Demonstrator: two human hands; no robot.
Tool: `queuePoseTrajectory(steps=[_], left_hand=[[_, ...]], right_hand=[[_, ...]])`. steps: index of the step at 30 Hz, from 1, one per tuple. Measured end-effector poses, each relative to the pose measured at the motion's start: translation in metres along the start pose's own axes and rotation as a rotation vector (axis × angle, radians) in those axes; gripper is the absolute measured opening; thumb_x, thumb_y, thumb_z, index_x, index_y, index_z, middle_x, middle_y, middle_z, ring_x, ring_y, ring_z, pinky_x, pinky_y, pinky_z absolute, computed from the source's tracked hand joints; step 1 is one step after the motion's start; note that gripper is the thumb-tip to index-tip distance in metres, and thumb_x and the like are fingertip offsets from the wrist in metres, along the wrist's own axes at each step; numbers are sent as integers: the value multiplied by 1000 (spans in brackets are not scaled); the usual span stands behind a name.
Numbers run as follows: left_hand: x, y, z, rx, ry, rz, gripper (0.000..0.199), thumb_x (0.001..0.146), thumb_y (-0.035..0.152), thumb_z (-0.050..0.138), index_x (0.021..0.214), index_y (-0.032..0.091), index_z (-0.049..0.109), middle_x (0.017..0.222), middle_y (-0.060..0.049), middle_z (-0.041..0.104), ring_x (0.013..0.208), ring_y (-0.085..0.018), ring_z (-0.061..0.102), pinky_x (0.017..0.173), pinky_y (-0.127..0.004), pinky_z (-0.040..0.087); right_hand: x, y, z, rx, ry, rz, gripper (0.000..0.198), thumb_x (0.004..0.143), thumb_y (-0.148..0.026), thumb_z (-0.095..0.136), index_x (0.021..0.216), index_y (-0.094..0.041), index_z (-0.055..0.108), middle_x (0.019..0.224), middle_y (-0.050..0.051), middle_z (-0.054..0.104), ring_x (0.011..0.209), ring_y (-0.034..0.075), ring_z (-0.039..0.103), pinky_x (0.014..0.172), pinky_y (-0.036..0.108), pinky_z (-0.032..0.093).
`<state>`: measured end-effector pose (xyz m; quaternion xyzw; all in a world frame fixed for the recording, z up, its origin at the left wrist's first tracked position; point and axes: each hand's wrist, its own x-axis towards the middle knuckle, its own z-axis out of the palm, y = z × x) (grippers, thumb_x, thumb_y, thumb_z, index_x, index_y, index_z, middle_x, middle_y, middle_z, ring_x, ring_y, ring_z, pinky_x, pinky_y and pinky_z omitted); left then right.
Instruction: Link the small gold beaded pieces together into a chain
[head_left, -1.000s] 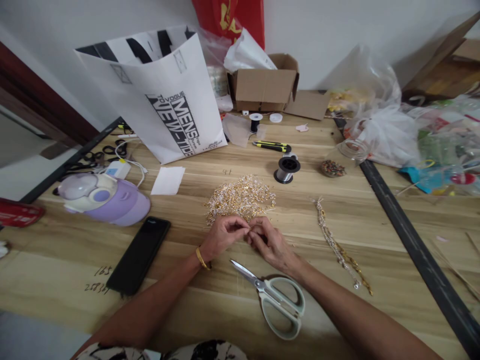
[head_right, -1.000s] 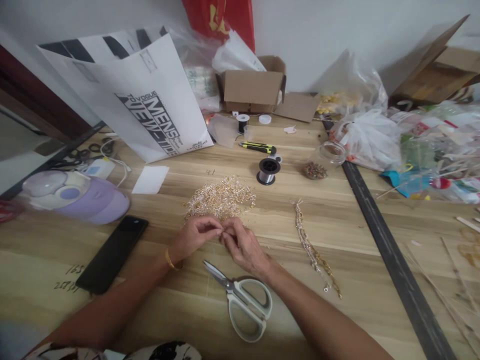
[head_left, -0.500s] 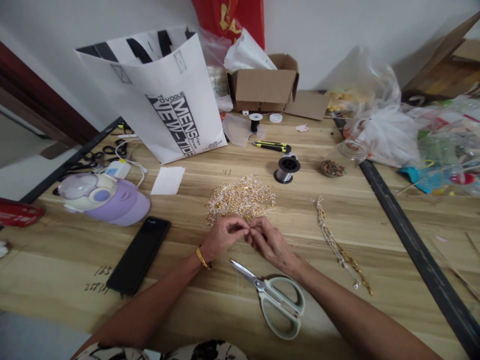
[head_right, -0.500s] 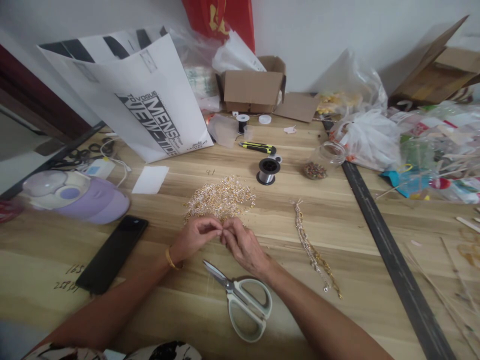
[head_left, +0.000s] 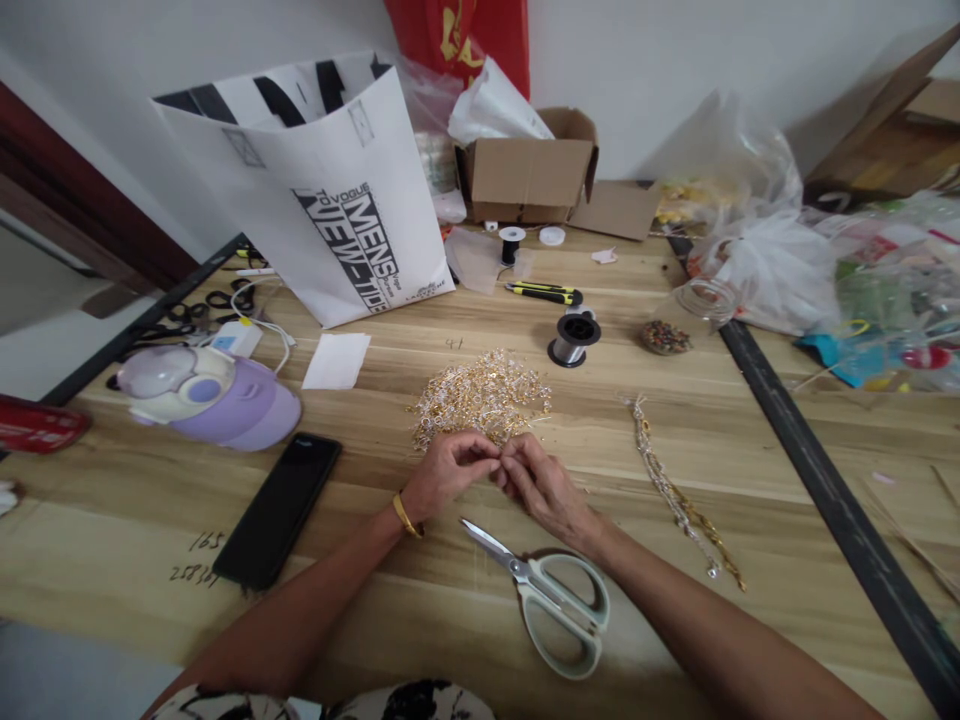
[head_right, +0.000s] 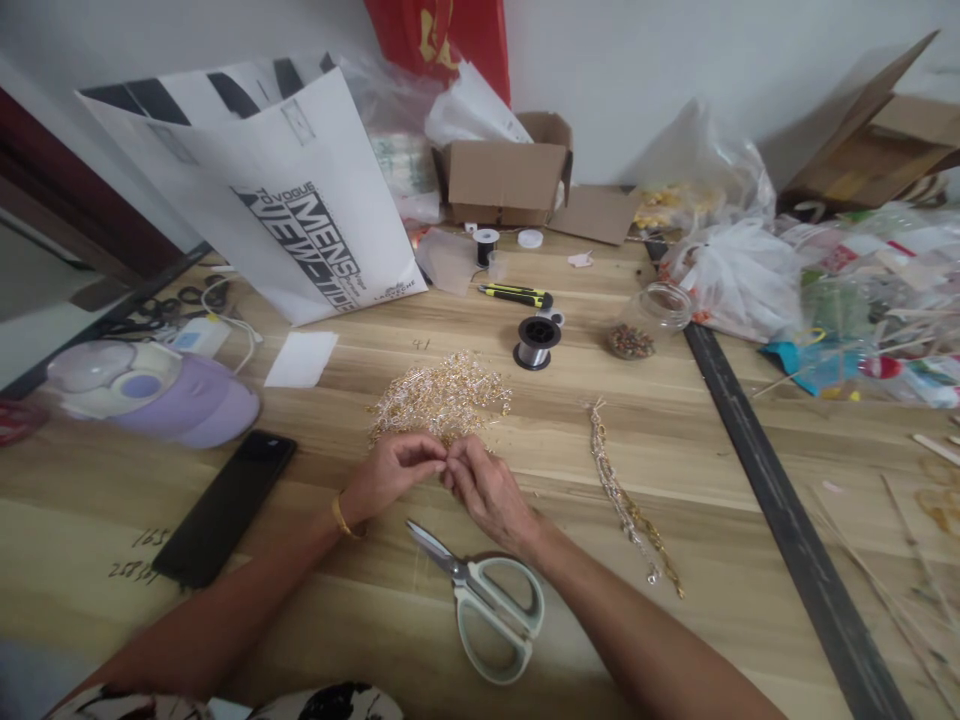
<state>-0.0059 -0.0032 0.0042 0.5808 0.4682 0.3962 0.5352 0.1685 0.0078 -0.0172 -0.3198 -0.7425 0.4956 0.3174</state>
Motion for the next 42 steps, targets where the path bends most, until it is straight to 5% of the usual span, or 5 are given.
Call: queuePoseTrajectory(steps=[12,20,29,42], left_hand=[[-1,1,0,-33,32,-17,12,74,23,67,74,11,65,69,-4,65,67,-14,61,66,-24,48],[-1,0,-2,-42,93,25,13,74,23,68,71,11,65,73,-6,65,71,-15,60,69,-25,47],[1,0,-3,-53,181,-97,12,68,21,70,74,11,68,73,-5,68,68,-14,61,67,-23,48],[1,-2,-2,-23,112,-90,12,72,22,68,78,11,70,76,-6,70,71,-15,62,68,-24,48]], right_hand=[[-1,1,1,43,47,-53,15,97,-29,36,89,-19,46,73,0,53,60,10,49,57,23,42],[0,1,3,194,105,36,20,96,-36,38,88,-20,45,66,-2,52,51,9,45,47,20,36],[2,5,6,217,187,10,20,96,-37,39,86,-20,44,67,-2,51,50,9,43,46,21,35],[2,3,6,302,267,-38,20,93,-39,45,87,-20,45,76,3,57,55,10,51,51,24,45]])
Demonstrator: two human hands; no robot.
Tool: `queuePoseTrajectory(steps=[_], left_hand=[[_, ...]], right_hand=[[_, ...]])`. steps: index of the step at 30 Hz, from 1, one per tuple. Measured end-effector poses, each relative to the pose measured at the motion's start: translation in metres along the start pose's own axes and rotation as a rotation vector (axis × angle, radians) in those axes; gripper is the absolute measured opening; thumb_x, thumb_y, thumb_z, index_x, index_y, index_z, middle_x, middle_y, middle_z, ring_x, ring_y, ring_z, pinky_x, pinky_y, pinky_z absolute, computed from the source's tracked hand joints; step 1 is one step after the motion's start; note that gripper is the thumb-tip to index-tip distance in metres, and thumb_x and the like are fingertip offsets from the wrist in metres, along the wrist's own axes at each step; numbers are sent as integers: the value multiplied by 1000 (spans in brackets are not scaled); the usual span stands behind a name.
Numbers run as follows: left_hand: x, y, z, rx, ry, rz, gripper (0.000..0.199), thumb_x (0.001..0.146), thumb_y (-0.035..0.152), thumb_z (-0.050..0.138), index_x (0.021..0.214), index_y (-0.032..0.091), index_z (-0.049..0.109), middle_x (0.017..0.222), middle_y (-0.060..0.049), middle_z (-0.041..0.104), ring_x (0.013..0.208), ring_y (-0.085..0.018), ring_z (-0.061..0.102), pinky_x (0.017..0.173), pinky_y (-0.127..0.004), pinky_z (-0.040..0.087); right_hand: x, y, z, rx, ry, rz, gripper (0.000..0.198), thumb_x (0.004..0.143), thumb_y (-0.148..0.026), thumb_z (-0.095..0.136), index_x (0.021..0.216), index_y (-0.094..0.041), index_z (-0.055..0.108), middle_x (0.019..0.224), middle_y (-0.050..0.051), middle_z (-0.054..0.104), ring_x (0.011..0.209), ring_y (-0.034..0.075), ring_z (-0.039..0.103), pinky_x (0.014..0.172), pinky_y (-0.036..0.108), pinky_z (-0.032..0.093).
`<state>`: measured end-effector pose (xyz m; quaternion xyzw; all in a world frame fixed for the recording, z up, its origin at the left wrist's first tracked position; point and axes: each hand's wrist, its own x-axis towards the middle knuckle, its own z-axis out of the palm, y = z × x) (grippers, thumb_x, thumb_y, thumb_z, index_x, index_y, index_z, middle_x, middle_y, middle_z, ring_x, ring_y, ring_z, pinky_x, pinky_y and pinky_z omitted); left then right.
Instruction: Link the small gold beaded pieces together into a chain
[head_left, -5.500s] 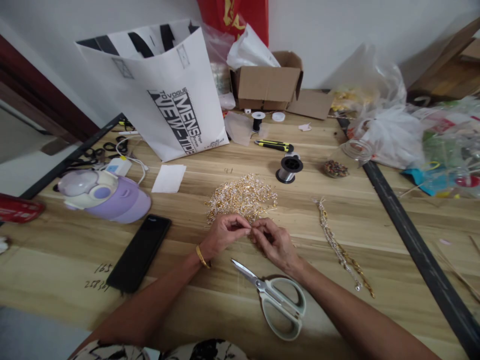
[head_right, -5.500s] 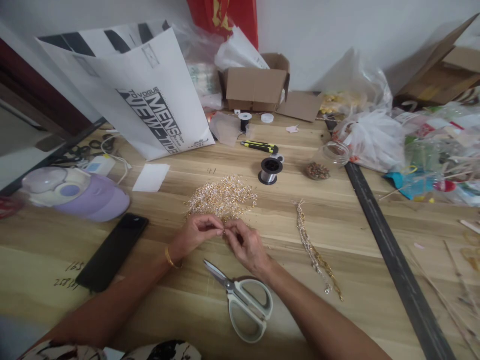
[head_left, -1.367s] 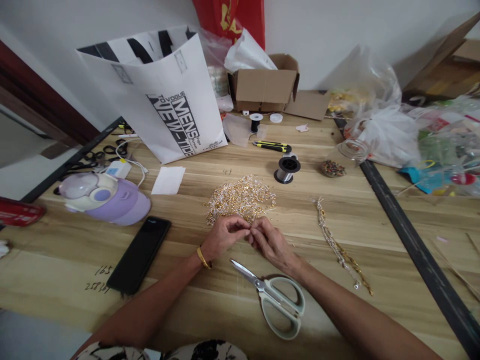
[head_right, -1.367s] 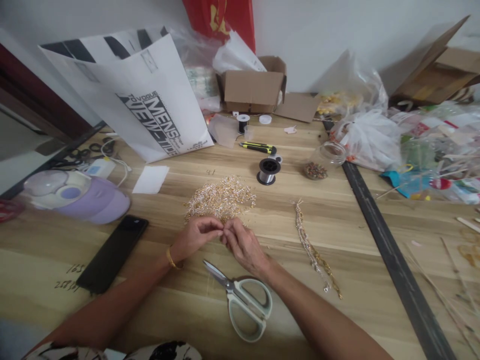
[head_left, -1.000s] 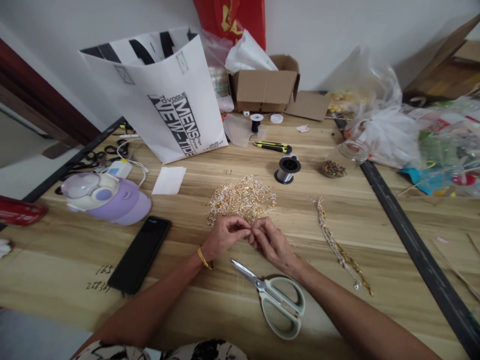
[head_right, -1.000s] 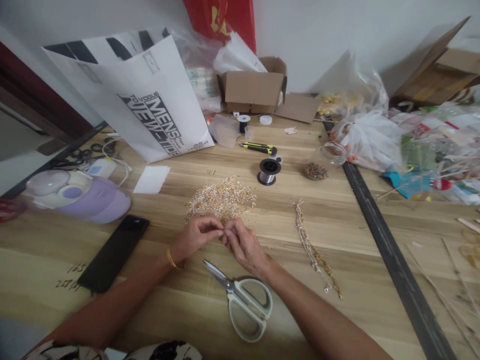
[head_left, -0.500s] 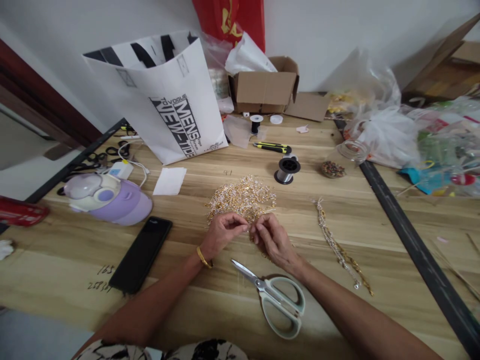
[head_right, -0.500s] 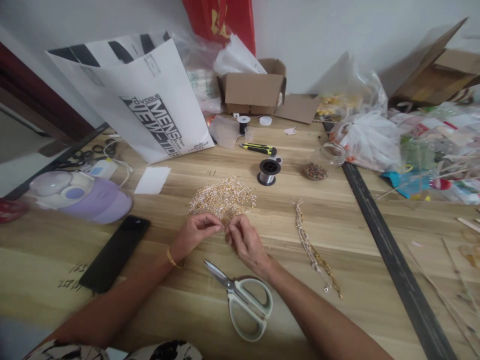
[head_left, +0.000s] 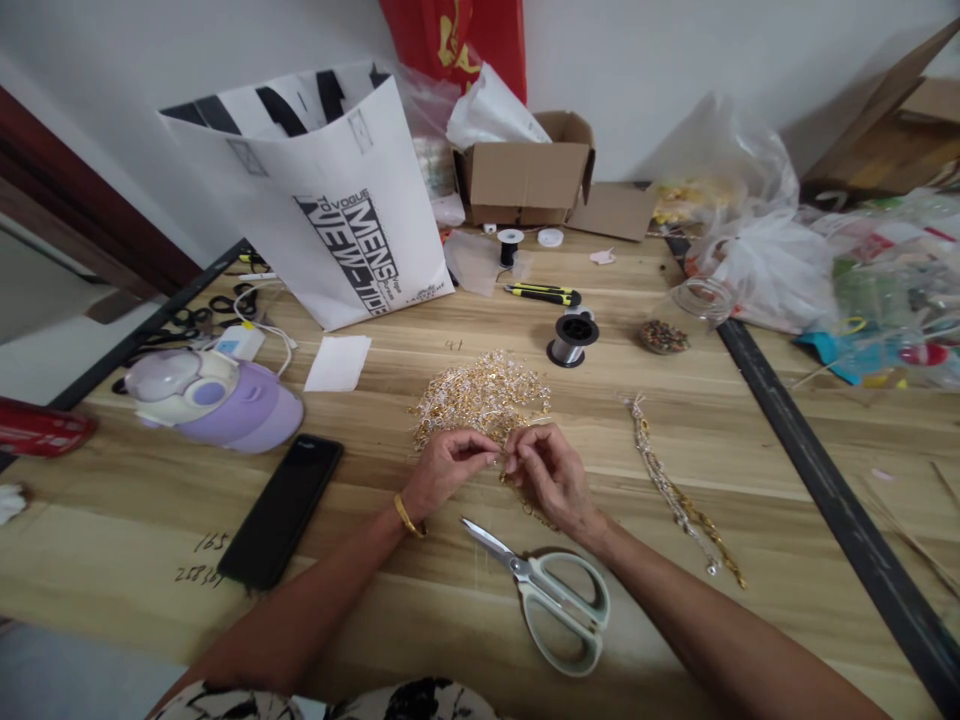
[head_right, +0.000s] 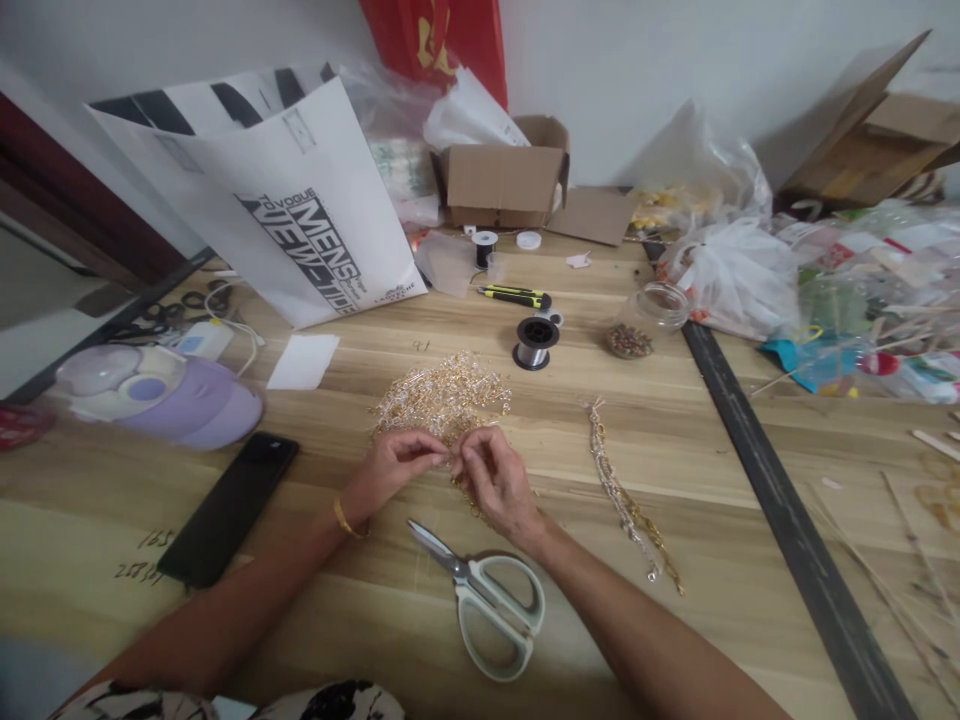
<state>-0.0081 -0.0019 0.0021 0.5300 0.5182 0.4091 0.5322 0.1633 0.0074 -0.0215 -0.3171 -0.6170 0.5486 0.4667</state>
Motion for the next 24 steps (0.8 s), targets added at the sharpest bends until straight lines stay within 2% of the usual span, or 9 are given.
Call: queuePoseTrajectory(steps=[8,13,24], left_hand=[[0,2,0,-30,11,-41,13,70,21,69,79,12,70,78,-6,71,73,-15,63,70,-24,49],[1,2,0,-73,35,-64,16,67,24,73,77,11,69,74,-4,70,68,-14,62,67,-24,49],[1,1,-1,-90,46,-69,17,66,25,74,75,12,69,72,-4,70,67,-14,61,66,-24,49]], right_hand=[[1,2,-3,-76,-13,24,20,90,-36,52,85,-18,53,65,0,55,55,11,51,52,23,43],[0,6,-3,-47,-4,81,19,87,-37,58,88,-18,55,61,-1,58,52,11,53,49,22,43],[2,5,-5,-141,-51,33,20,88,-35,56,86,-17,62,68,3,62,59,13,57,55,25,48]])
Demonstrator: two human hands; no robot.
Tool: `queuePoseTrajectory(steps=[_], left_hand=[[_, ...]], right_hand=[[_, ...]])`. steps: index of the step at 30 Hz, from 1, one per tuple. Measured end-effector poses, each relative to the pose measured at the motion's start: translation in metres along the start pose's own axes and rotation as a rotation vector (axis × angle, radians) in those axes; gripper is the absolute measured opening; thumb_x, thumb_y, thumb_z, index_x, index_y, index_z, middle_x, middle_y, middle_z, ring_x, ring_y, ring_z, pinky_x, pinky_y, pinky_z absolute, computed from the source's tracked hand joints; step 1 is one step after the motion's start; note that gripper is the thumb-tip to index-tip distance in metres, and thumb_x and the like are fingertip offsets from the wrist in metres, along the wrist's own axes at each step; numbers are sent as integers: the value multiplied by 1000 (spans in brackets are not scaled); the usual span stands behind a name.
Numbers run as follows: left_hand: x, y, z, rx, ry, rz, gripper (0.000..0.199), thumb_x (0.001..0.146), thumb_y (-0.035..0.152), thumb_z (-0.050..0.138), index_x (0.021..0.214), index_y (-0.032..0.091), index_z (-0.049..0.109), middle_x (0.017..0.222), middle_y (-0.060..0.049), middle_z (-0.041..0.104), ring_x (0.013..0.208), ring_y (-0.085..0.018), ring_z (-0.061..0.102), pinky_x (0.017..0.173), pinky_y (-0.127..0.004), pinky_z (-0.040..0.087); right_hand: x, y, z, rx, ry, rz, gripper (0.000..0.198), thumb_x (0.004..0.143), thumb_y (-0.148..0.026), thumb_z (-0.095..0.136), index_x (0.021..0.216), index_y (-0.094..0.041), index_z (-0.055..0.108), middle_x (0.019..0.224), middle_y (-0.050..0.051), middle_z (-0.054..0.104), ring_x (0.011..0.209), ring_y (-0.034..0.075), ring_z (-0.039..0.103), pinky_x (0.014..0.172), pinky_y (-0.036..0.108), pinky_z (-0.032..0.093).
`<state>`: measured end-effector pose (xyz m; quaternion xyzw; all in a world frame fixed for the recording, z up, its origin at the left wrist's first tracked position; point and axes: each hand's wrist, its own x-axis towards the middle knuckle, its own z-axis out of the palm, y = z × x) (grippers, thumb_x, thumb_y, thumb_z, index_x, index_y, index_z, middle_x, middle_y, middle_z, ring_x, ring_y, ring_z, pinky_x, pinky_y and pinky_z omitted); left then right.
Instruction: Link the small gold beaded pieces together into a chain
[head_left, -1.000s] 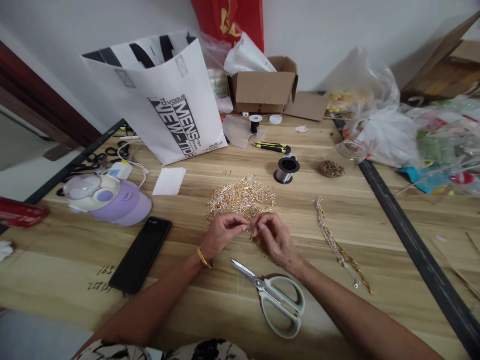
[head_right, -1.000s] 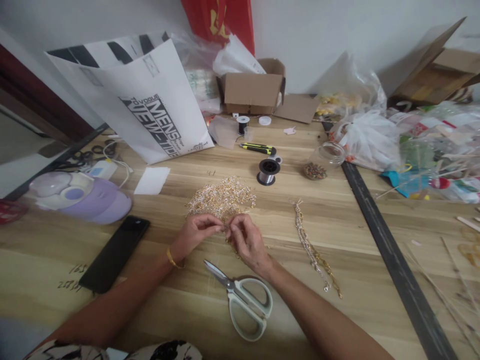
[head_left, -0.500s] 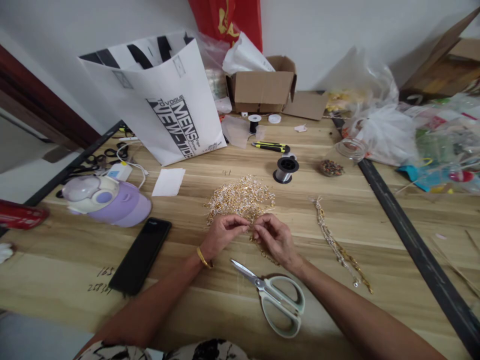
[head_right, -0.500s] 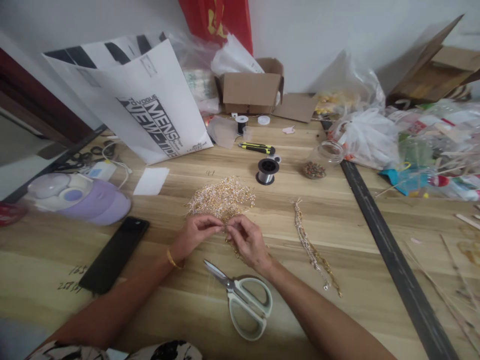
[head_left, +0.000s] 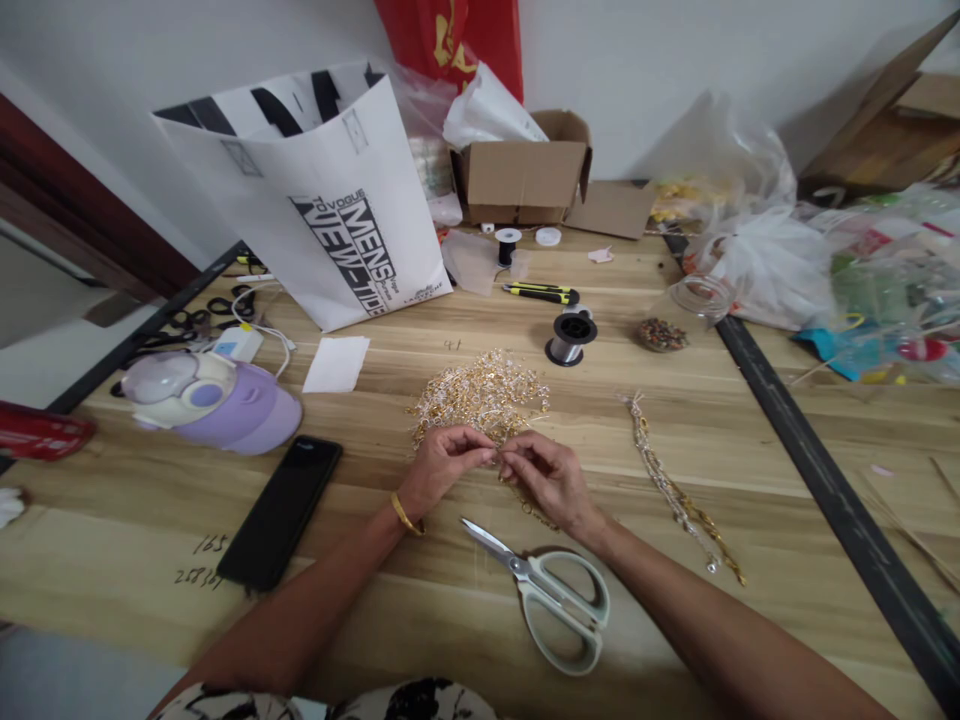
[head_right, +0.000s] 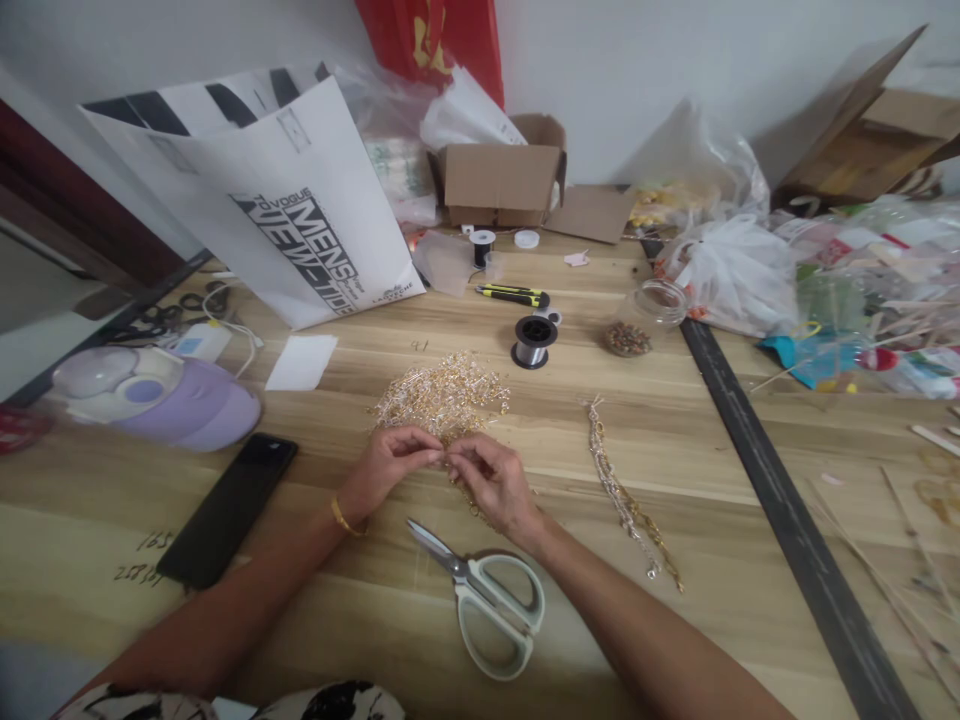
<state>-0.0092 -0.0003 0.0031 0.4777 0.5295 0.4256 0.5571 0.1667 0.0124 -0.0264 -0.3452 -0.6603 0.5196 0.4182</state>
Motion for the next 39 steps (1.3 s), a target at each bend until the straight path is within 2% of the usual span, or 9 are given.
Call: queuePoseTrajectory(steps=[16,24,39], left_hand=[[0,-1,0,28,3,-3,19,66,28,74,74,12,69,71,-4,69,66,-14,61,65,-24,47],[1,-1,1,15,3,-3,14,66,22,73,74,11,69,69,-3,69,65,-13,61,64,-22,47],[0,1,2,38,-12,-13,12,67,20,71,74,11,70,72,-4,69,69,-14,61,67,-22,46]], right_hand=[[-1,4,2,30,8,42,18,87,-34,58,90,-17,61,66,2,63,57,13,59,54,24,49],[-1,4,3,98,-13,43,19,86,-33,59,96,-17,57,65,1,63,58,13,60,55,24,49],[-2,5,3,22,-14,21,18,87,-31,58,99,-18,53,63,-2,59,55,11,55,53,21,44]])
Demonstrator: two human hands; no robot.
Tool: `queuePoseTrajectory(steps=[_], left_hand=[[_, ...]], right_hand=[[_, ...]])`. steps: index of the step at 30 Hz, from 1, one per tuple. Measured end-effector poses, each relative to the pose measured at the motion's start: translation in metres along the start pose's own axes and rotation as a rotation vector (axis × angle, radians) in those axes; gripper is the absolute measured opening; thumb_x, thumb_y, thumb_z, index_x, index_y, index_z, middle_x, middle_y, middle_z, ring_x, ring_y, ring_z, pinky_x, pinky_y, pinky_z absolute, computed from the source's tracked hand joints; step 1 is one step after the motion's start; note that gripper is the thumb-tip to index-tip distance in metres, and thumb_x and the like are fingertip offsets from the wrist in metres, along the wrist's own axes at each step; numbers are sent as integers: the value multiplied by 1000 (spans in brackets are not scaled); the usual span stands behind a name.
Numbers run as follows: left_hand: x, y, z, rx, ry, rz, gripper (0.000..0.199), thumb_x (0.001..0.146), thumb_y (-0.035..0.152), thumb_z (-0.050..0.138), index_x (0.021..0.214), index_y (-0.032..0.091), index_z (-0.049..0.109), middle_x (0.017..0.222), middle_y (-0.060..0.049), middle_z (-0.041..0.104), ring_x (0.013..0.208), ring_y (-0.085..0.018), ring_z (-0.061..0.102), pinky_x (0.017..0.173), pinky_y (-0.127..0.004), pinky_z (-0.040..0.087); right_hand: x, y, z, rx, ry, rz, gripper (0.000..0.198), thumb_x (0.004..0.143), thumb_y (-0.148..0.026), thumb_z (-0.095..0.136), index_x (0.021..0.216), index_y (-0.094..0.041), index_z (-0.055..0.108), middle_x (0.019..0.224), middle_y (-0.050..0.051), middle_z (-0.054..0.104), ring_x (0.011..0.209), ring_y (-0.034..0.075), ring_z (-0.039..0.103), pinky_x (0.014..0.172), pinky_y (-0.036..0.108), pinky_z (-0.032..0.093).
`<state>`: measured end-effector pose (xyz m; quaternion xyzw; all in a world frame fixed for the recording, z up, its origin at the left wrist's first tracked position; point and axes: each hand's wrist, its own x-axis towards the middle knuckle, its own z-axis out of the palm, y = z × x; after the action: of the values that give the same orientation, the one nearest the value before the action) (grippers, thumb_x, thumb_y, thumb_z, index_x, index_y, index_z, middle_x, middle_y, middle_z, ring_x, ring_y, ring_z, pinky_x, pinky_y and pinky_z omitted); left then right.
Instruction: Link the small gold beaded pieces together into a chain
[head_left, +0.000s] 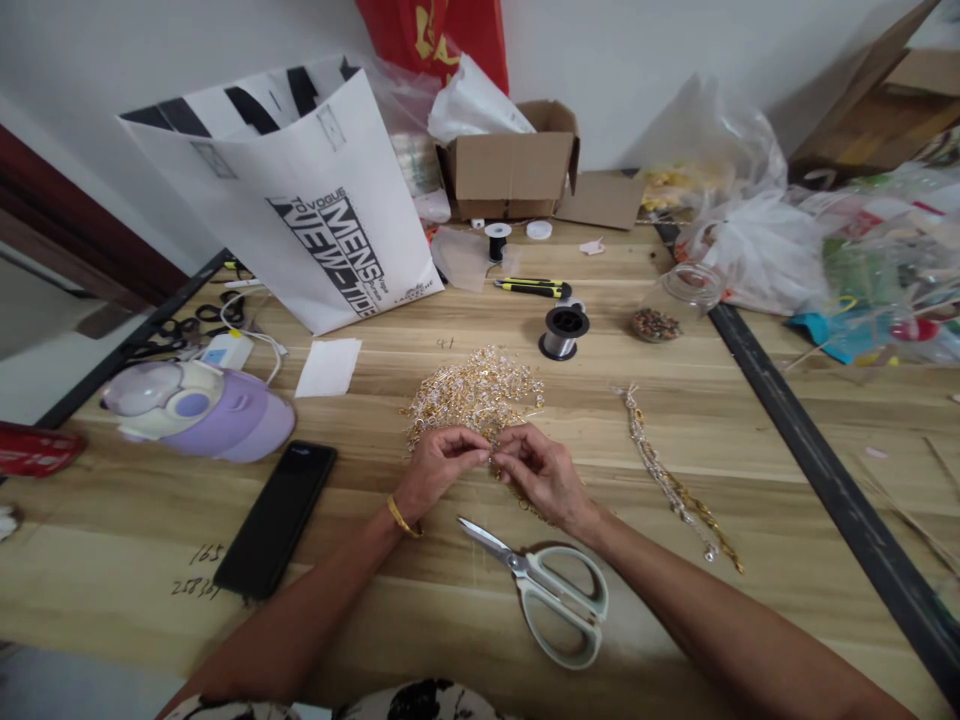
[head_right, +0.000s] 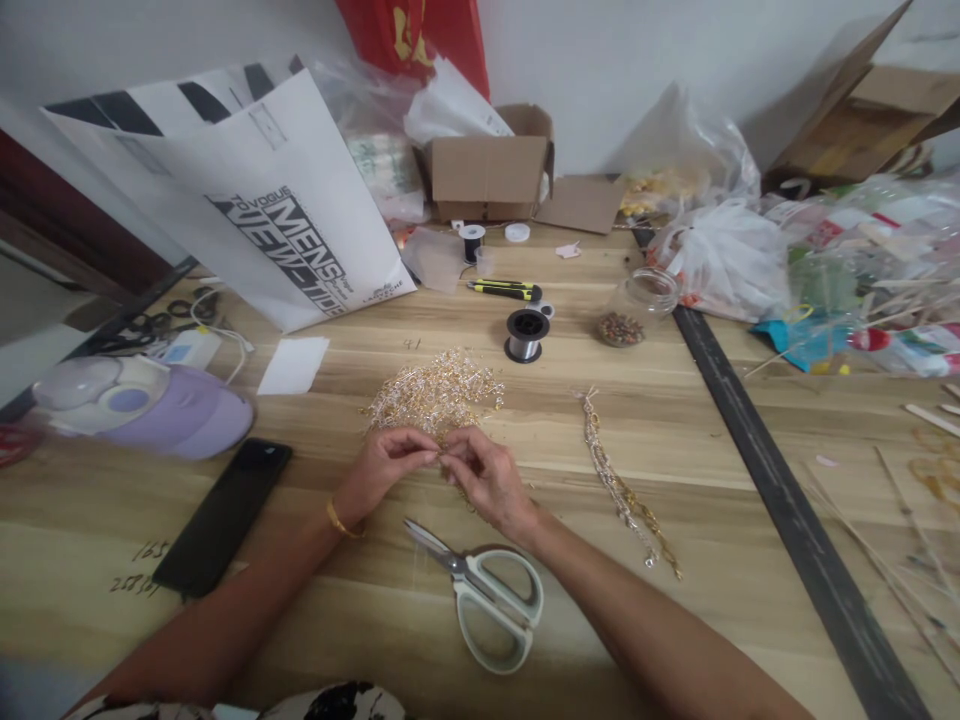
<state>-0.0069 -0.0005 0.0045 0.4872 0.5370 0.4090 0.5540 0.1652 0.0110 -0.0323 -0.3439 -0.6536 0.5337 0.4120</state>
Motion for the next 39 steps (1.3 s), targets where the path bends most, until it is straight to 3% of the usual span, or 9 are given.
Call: queuePoseTrajectory(steps=[28,39], left_hand=[[0,-5,-1,27,-54,138,10,70,20,70,74,11,70,74,-5,67,71,-15,60,68,-24,46],[0,-5,-2,83,-56,171,9,72,19,68,75,11,69,74,-5,66,71,-15,60,67,-24,46]], right_hand=[[1,-1,0,10,-22,21,17,87,-29,57,100,-18,52,63,-2,59,55,11,55,54,21,44],[1,-2,0,40,-25,39,23,85,-37,59,98,-18,53,63,-1,60,55,11,56,53,22,45]])
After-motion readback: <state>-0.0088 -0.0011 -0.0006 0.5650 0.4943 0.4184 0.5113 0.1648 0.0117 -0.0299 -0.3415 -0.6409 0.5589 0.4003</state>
